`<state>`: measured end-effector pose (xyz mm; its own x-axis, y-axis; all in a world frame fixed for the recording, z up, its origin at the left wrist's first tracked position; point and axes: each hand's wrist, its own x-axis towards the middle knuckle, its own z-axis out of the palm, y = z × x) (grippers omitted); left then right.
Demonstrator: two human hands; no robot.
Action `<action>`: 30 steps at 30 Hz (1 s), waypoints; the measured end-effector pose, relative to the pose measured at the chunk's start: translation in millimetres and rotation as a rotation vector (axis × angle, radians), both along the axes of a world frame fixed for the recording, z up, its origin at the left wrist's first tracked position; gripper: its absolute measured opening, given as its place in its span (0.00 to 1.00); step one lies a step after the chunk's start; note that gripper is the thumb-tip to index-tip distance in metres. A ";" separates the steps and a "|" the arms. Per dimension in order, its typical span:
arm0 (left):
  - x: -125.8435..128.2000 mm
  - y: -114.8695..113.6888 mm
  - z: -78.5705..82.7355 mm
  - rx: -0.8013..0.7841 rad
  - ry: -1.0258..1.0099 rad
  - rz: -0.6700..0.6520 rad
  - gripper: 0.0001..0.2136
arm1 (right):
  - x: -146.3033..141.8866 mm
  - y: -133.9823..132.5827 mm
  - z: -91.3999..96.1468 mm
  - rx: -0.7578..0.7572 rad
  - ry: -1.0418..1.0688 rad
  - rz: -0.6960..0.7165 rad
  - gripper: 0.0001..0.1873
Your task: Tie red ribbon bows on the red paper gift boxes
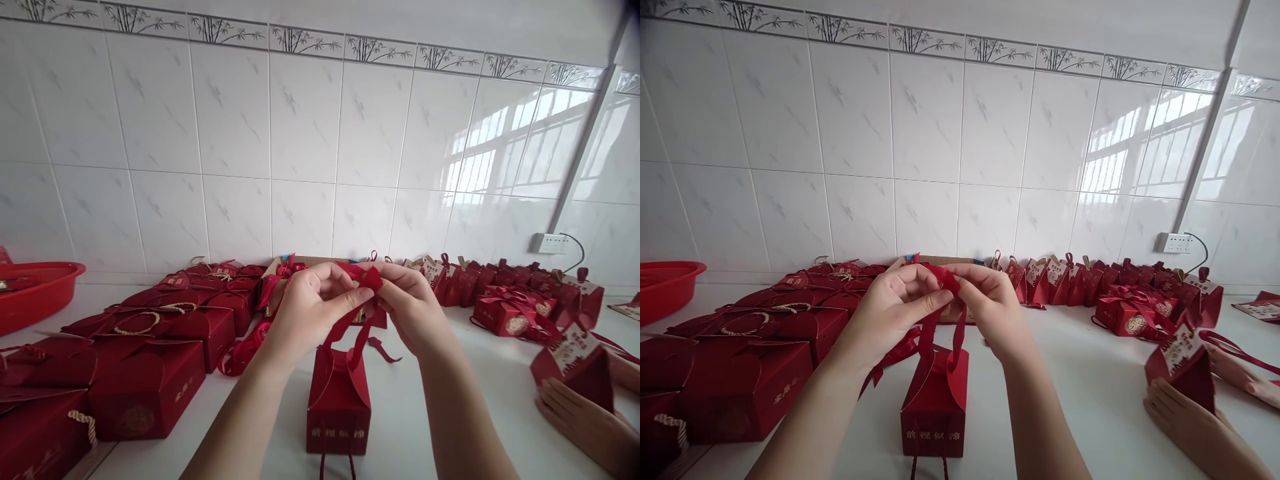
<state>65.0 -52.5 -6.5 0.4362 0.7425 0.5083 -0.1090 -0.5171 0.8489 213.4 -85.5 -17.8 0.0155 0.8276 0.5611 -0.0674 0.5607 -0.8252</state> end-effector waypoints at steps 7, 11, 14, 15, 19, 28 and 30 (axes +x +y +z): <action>1.7 1.6 -0.3 -0.038 -0.022 -0.009 0.11 | 6.6 -3.4 0.4 0.014 -0.076 0.090 0.14; -1.4 3.9 -2.8 -0.002 -0.017 0.028 0.09 | 6.9 -5.6 2.3 0.064 -0.145 0.181 0.11; -5.2 4.4 -2.0 -0.041 0.006 -0.078 0.08 | 6.2 -2.5 1.1 0.007 -0.102 0.193 0.13; -6.6 4.5 -1.0 -0.065 0.015 -0.141 0.07 | 6.2 -1.0 0.5 -0.018 -0.083 0.197 0.13; -11.4 6.5 3.0 -0.148 0.044 -0.292 0.05 | 7.4 2.4 -0.1 -0.036 -0.006 0.215 0.11; -8.8 19.0 -1.6 -0.248 0.051 -0.044 0.06 | 10.0 -4.4 1.9 0.095 -0.471 -0.043 0.16; -8.6 21.4 -3.4 -0.238 0.080 -0.011 0.06 | 9.3 -5.5 2.1 0.153 -0.602 -0.181 0.15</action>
